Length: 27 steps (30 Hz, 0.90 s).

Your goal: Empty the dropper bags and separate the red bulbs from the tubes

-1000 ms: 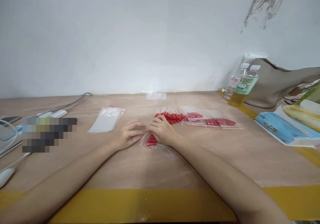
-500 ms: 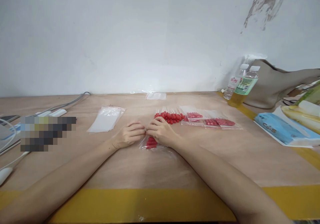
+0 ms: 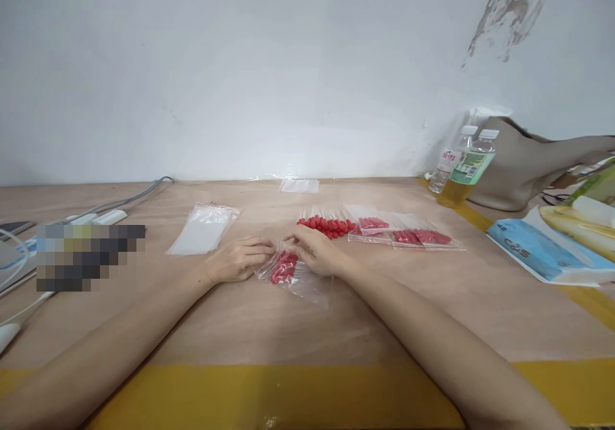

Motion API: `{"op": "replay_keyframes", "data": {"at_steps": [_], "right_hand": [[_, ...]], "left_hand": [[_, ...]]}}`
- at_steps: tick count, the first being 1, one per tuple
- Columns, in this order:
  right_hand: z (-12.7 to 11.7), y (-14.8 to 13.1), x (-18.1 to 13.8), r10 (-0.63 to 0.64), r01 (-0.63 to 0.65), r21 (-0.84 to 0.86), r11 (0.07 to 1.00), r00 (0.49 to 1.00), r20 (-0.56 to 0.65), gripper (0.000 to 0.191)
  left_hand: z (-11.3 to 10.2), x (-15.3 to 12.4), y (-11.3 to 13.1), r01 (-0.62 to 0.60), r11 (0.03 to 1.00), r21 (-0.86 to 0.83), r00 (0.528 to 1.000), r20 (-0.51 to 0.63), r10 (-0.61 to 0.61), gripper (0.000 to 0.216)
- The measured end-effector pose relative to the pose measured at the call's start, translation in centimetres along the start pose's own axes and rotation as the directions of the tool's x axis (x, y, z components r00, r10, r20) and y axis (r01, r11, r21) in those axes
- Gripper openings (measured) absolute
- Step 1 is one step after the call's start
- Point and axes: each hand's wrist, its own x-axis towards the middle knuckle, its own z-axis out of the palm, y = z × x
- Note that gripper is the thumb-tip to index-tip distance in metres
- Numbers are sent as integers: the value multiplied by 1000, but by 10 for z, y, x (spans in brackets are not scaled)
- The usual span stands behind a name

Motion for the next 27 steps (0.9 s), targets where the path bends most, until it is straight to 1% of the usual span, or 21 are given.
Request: {"op": "replay_keyframes", "data": {"at_steps": [3, 5, 6, 8, 11, 14, 16, 18, 21, 24, 27], "right_hand": [[0, -5, -12, 78, -81, -90, 993, 996, -35, 21], [-1, -10, -23, 112, -114, -169, 979, 994, -17, 21], [-3, -12, -29, 131, -127, -202, 971, 991, 4, 23], [-5, -16, -39, 166, -151, -255, 955, 985, 39, 30], [-7, -16, -47, 185, -160, -286, 945, 981, 60, 40], [-6, -11, -48, 184, -156, -290, 944, 980, 70, 41], [-5, -6, -48, 189, -162, -287, 944, 980, 68, 42], [-4, -3, -49, 194, -167, -285, 944, 979, 67, 44], [-3, -1, -51, 188, -161, -283, 945, 980, 70, 45], [-3, 0, -52, 174, -149, -268, 952, 982, 74, 41], [-4, 2, -51, 161, -132, -258, 957, 982, 95, 37]], "left_hand": [[1, -4, 0, -48, 996, 79, 998, 39, 45, 23], [3, -6, 0, -72, 992, 106, 997, 37, 68, 25], [4, -6, 1, -61, 992, 108, 998, 28, 58, 26], [8, -5, 2, 21, 996, 83, 1000, -7, -21, 29], [13, -1, 4, 172, 985, -10, 983, -58, -172, 29], [17, 3, 6, 237, 968, -87, 969, -52, -242, 24], [19, 5, 8, 244, 964, -110, 968, -25, -248, 21], [21, 7, 10, 238, 964, -121, 971, -12, -241, 23], [23, 9, 15, 236, 964, -124, 970, -31, -241, 27], [24, 11, 18, 226, 968, -110, 972, -46, -233, 28], [24, 13, 19, 205, 976, -75, 979, -3, -206, 28]]}}
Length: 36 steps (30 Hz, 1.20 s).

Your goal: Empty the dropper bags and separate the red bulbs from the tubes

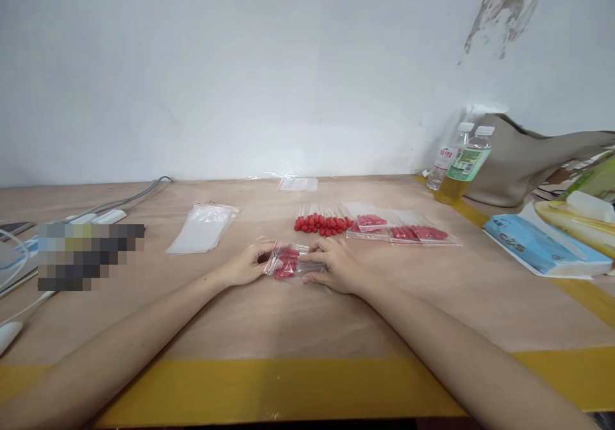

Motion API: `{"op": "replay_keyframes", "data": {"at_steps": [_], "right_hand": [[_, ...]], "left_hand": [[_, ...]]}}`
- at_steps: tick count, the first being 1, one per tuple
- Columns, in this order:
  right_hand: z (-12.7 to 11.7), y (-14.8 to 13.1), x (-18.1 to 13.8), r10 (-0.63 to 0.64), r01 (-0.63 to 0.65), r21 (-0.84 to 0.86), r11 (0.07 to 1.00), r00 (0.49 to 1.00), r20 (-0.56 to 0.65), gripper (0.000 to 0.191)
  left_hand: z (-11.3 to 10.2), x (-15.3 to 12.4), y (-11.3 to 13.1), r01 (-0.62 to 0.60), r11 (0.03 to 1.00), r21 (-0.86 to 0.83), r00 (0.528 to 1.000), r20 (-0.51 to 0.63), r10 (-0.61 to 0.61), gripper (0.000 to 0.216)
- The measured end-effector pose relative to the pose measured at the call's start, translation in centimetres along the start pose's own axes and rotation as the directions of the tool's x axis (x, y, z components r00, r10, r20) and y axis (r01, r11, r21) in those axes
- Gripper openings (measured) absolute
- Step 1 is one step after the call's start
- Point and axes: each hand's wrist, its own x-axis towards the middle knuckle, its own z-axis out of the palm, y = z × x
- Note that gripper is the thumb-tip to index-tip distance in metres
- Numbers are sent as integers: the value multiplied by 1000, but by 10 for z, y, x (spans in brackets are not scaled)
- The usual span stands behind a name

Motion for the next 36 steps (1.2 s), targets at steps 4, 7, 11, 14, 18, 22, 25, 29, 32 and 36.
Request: {"op": "replay_keyframes", "data": {"at_steps": [4, 7, 11, 14, 18, 22, 25, 29, 32, 36], "right_hand": [[-2, 1, 1, -28, 28, 0, 1000, 999, 30, 35], [-3, 0, 1, -48, 49, -18, 999, 999, 23, 34], [0, 0, -1, -72, 70, -54, 996, 996, -48, 31], [2, 0, -2, -80, 75, -70, 995, 994, -75, 32], [2, 0, -2, -62, 56, -72, 996, 995, -83, 31], [2, 0, -3, -42, 35, -68, 997, 995, -91, 30], [3, 0, -3, -33, 28, -60, 998, 995, -92, 29], [3, -1, -2, -38, 34, -42, 999, 995, -94, 28], [3, -1, -3, -38, 35, -41, 999, 995, -89, 28], [2, -2, -3, -38, 34, -47, 998, 996, -85, 28]], "left_hand": [[-4, 3, 1, 40, 998, -50, 993, 114, -34, 29], [-9, 3, 5, 135, 981, -140, 963, 250, -97, 28], [-11, 0, 12, 194, 975, -105, 967, 189, -172, 24], [-7, -1, 12, 149, 979, -140, 986, 102, -135, 22], [-11, 0, 4, 150, 953, -264, 988, 87, -131, 27], [-44, -8, -10, 299, 872, -387, 954, 90, -287, 29], [-81, -22, -24, 450, 791, -414, 884, 85, -459, 28], [-106, -33, -39, 472, 805, -359, 768, -281, -576, 32], [-92, -22, -45, 468, 882, -53, 702, -584, -407, 30], [-54, 11, -42, 345, 794, 500, 902, -409, -135, 23]]}}
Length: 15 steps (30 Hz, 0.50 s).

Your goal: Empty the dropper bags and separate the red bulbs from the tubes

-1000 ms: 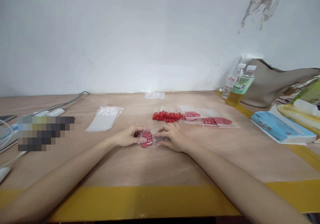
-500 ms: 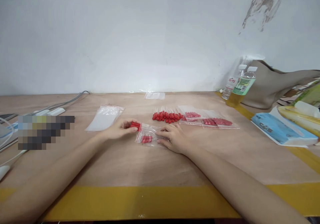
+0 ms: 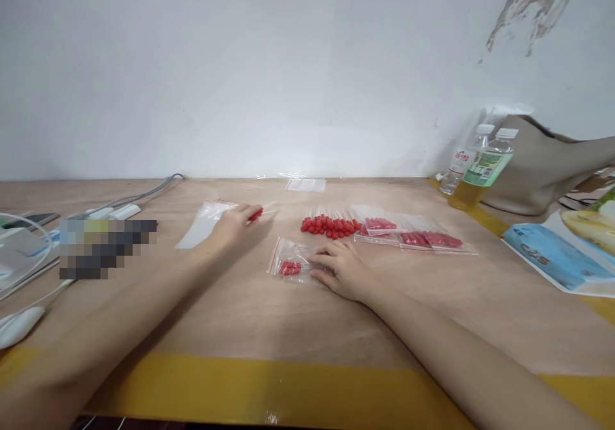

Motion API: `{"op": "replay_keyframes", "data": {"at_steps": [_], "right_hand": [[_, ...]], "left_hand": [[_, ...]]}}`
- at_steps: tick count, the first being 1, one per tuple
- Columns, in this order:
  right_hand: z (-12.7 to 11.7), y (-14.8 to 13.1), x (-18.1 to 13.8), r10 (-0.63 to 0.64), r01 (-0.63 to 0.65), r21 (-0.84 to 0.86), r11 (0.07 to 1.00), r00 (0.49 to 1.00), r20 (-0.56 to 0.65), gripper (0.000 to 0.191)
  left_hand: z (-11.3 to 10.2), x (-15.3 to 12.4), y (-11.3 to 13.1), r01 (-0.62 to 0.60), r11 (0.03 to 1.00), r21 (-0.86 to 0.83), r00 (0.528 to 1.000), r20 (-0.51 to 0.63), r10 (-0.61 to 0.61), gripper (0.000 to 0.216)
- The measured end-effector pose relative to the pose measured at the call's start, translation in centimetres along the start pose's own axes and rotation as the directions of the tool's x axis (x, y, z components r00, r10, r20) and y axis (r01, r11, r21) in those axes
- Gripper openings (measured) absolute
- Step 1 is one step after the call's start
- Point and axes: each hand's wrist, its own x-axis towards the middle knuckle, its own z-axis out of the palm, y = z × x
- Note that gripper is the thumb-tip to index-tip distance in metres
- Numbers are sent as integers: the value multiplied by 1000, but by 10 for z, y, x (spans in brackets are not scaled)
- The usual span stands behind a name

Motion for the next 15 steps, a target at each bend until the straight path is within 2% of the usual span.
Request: {"op": "replay_keyframes", "data": {"at_steps": [2, 5, 10, 15], "right_hand": [[-1, -1, 0, -2, 2, -15, 1000, 1000, 2, 28], [-1, -1, 1, -6, 6, -33, 999, 1000, -3, 27], [-1, -2, 2, -6, 6, -22, 1000, 1000, 1, 27], [-1, -3, 2, -2, 1, -20, 1000, 1000, -3, 26]], "left_hand": [[13, 9, 18, -124, 981, 150, 989, 94, 111, 24], [24, 19, 37, -266, 934, 239, 953, 212, 217, 27], [33, 28, 48, -315, 931, 184, 924, 283, 257, 24], [37, 30, 43, -289, 957, -27, 921, 265, 286, 31]]}}
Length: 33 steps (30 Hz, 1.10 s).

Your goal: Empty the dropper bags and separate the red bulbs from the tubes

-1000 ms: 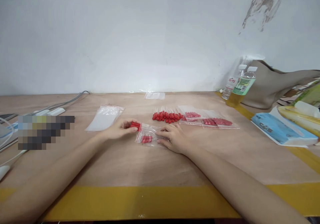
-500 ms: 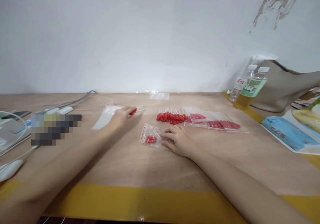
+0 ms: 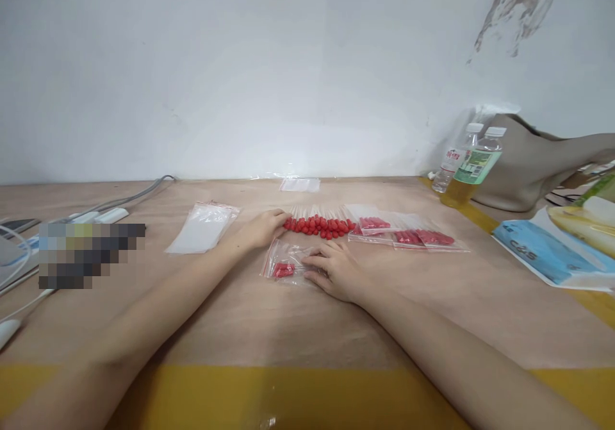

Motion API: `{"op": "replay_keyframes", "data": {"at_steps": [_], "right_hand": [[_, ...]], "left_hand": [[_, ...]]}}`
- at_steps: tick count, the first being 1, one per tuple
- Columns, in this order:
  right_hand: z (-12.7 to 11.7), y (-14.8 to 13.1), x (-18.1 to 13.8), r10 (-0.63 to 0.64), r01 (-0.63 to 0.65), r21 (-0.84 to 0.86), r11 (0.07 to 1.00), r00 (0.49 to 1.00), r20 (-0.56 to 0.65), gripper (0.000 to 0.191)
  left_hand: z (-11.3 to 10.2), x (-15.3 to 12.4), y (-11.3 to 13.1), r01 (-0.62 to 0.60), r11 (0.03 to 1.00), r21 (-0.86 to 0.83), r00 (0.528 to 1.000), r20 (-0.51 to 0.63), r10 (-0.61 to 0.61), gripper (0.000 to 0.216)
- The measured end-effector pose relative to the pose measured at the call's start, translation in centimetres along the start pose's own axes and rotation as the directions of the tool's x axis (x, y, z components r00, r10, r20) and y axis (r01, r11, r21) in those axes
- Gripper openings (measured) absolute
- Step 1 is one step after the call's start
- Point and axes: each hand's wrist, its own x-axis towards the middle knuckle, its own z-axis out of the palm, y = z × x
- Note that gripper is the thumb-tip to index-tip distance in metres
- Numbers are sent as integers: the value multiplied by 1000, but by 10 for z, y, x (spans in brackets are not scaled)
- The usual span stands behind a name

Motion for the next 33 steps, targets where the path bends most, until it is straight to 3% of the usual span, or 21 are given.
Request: {"op": "replay_keyframes", "data": {"at_steps": [4, 6, 11, 12, 16, 19, 23, 33], "right_hand": [[0, 1, 0, -1, 1, 5, 1000, 1000, 6, 25], [0, 1, 0, 5, -5, 10, 1000, 1000, 18, 25], [0, 3, 0, -7, 6, 29, 1000, 999, 42, 26], [0, 3, 0, -14, 12, 36, 999, 999, 44, 26], [2, 6, 1, -39, 35, 76, 996, 998, 44, 25], [4, 9, 2, -43, 38, 107, 994, 998, 40, 24], [6, 9, 3, -20, 17, 86, 996, 999, 37, 22], [9, 6, 4, 36, -37, -6, 999, 998, -44, 22]], "left_hand": [[4, -5, -2, 99, 974, -205, 992, -56, -112, 45], [6, -10, -1, 147, 933, -330, 975, -110, -193, 42], [2, -44, 10, 213, 846, -489, 838, -354, -416, 19], [0, -54, 14, 193, 853, -484, 839, -370, -400, 16], [-5, -87, 33, 10, 865, -501, 955, -252, -157, 12], [-9, -90, 43, -57, 816, -575, 986, -163, -46, 19], [-15, -78, 46, -51, 772, -633, 997, 7, 72, 24], [-29, -83, 58, 158, 781, -604, 982, 177, -61, 14]]}}
